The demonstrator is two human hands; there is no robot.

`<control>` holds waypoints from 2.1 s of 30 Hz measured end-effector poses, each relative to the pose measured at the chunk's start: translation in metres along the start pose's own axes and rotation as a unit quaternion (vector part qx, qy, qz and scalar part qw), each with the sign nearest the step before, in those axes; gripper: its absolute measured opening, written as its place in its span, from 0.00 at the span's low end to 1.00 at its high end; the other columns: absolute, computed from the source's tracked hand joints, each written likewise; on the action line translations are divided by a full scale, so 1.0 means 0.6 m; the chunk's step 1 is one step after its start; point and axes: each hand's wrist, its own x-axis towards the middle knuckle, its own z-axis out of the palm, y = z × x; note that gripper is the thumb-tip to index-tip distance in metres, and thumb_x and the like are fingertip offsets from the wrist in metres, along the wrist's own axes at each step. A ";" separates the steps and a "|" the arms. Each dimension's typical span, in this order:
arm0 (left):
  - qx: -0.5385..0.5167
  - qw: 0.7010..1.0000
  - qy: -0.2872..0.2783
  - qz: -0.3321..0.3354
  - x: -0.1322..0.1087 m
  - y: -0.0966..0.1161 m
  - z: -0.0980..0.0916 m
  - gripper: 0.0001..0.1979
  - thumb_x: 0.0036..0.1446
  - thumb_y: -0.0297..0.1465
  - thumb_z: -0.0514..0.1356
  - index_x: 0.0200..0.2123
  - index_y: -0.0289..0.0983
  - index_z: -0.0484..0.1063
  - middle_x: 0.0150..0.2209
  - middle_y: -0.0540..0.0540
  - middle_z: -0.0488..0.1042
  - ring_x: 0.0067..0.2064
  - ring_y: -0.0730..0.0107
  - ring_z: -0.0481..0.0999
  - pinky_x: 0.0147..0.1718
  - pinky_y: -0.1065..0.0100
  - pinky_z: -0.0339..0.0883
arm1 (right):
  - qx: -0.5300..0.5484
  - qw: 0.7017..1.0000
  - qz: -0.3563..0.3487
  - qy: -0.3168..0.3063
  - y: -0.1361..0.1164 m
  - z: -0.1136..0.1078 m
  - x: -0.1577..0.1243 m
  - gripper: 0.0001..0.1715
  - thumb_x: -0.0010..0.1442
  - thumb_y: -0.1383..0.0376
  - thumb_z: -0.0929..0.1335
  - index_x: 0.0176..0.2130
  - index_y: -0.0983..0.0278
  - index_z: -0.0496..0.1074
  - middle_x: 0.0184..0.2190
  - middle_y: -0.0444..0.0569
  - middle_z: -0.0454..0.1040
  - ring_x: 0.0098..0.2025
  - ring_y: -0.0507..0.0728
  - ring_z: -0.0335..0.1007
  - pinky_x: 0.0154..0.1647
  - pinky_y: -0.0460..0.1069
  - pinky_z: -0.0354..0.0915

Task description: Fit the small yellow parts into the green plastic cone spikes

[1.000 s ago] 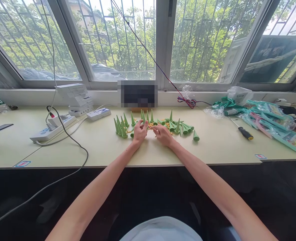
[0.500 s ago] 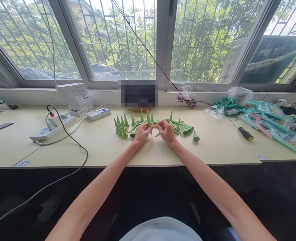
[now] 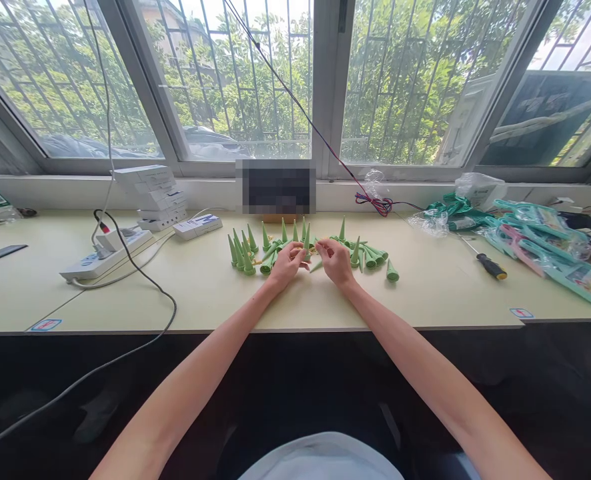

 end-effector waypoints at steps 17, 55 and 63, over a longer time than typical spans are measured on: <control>-0.044 0.998 -0.041 -0.031 -0.002 0.004 0.004 0.20 0.59 0.47 0.59 0.33 0.33 0.68 0.34 0.44 0.73 0.24 0.77 0.68 0.24 0.69 0.66 | 0.015 0.999 -0.015 -0.040 0.000 0.004 -0.003 0.12 0.61 0.60 0.66 0.33 0.64 0.75 0.25 0.46 0.75 0.24 0.52 0.62 0.30 0.48 0.62; -0.068 0.994 -0.035 -0.078 -0.003 0.006 0.005 0.12 0.59 0.35 0.61 0.41 0.34 0.66 0.38 0.43 0.73 0.29 0.74 0.71 0.25 0.70 0.65 | 0.037 0.998 0.000 -0.054 0.002 0.007 -0.002 0.09 0.60 0.61 0.64 0.32 0.63 0.70 0.27 0.47 0.75 0.25 0.53 0.66 0.31 0.49 0.63; -0.058 0.995 -0.038 -0.077 -0.002 0.004 0.003 0.13 0.57 0.36 0.62 0.41 0.33 0.69 0.37 0.43 0.73 0.31 0.71 0.74 0.27 0.69 0.68 | 0.053 0.997 -0.001 -0.059 0.003 0.006 -0.002 0.09 0.60 0.60 0.65 0.32 0.63 0.69 0.28 0.48 0.75 0.27 0.54 0.68 0.32 0.49 0.64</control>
